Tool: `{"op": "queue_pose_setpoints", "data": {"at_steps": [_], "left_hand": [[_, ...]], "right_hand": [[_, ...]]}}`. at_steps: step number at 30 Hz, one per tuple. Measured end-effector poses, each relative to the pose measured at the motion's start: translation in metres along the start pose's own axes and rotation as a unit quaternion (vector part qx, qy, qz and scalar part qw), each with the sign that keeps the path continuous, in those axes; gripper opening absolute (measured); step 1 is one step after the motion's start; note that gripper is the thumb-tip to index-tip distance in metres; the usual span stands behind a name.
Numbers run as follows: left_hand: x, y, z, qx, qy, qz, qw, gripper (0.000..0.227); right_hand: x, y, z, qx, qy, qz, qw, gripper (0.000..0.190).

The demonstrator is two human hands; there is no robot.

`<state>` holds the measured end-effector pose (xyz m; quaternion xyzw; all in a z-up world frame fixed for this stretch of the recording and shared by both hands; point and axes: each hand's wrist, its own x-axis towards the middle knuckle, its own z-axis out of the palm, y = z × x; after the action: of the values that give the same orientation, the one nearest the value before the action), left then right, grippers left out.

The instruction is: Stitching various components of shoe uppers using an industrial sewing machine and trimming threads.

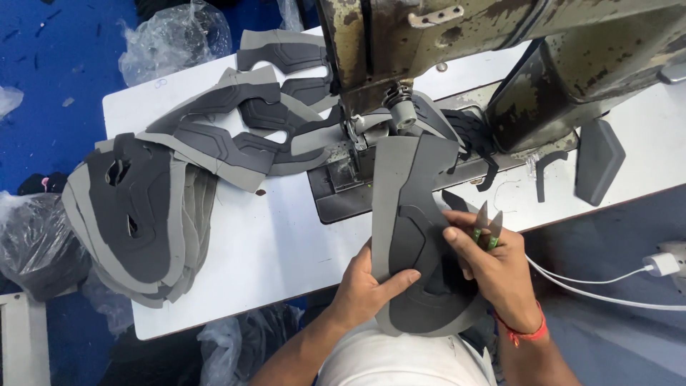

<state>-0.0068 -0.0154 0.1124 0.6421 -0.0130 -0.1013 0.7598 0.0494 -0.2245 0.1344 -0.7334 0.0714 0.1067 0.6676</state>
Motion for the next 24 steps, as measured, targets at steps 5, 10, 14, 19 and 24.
{"op": "queue_pose_setpoints", "data": {"at_steps": [5, 10, 14, 19, 24], "left_hand": [[0.002, -0.002, -0.002, 0.007, -0.011, 0.000, 1.000, 0.052], [0.003, -0.003, -0.003, -0.012, -0.021, -0.013, 1.000, 0.052], [0.005, 0.004, -0.002, -0.017, -0.026, -0.017, 0.999, 0.051], [0.008, 0.014, -0.003, 0.024, -0.032, -0.020, 0.999, 0.053], [0.013, 0.019, -0.008, 0.060, -0.035, -0.020, 0.997, 0.055]], "right_hand": [[0.002, 0.006, -0.001, 0.024, -0.009, -0.002, 1.000, 0.026], [0.005, 0.003, -0.004, 0.051, -0.031, 0.011, 0.998, 0.025], [0.005, -0.008, -0.001, -0.002, -0.033, 0.019, 0.999, 0.028], [0.007, -0.017, 0.001, -0.054, -0.007, 0.031, 0.998, 0.031], [0.008, -0.019, 0.001, -0.063, -0.012, 0.005, 0.998, 0.029]]}}
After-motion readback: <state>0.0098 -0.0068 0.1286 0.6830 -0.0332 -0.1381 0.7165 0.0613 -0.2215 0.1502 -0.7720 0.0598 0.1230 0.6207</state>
